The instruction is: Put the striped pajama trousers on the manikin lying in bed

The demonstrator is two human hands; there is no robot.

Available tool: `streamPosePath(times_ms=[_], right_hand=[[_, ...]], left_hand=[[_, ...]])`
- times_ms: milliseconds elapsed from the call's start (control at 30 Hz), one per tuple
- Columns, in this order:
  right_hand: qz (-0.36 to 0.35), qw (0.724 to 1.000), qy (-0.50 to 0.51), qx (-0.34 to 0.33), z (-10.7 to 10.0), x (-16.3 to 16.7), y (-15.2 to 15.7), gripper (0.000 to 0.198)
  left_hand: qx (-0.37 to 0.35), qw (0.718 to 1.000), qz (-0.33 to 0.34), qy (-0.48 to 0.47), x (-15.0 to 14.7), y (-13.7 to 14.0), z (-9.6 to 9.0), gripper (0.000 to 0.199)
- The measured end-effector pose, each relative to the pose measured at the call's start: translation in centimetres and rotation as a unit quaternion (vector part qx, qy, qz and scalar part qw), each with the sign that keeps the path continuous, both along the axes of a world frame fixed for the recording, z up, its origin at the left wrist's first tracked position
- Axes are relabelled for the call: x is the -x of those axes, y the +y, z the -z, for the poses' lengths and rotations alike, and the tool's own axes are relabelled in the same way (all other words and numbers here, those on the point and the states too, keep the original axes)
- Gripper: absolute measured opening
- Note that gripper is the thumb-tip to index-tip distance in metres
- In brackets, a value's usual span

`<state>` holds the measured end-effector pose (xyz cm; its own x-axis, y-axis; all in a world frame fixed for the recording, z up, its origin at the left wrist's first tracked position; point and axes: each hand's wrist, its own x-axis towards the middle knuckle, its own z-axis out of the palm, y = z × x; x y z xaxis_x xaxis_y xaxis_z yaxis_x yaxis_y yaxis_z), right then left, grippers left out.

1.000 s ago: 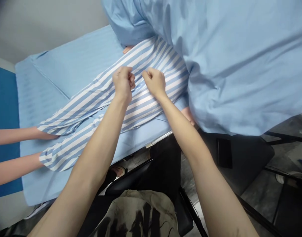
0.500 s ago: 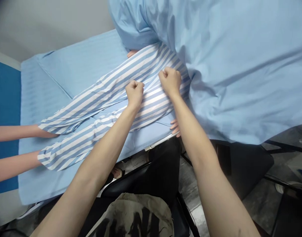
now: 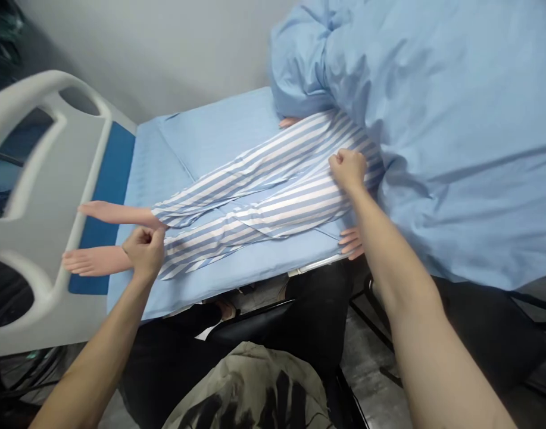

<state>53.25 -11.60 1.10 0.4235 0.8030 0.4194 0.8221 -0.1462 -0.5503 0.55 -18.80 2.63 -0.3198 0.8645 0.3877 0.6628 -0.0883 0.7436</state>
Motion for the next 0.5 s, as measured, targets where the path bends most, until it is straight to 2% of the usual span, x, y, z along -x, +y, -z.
streamPosePath(times_ms=[133, 233, 300, 400, 500], right_hand=[[0.005, 1.000, 0.008, 0.005, -1.0, 1.9, -0.9, 0.036], [-0.043, 0.998, 0.041, -0.008, -1.9, 6.5, -1.8, 0.034], [-0.107, 0.992, 0.069, -0.016, -2.6, 11.5, -2.3, 0.033], [-0.211, 0.971, 0.109, -0.012, -3.4, 21.1, -2.5, 0.035], [-0.318, 0.944, 0.082, 0.023, -3.2, 30.4, -2.3, 0.033]], left_hand=[[0.062, 0.997, -0.042, 0.001, 1.4, -0.5, 2.3, 0.029], [0.069, 0.994, -0.086, 0.015, 1.1, 0.9, 3.1, 0.031], [0.074, 0.994, -0.082, 0.012, 1.2, 1.6, 3.2, 0.031], [0.080, 0.995, -0.057, 0.002, 1.5, 1.9, 3.3, 0.029], [0.078, 0.995, -0.057, -0.008, 1.7, 1.6, 3.5, 0.029]])
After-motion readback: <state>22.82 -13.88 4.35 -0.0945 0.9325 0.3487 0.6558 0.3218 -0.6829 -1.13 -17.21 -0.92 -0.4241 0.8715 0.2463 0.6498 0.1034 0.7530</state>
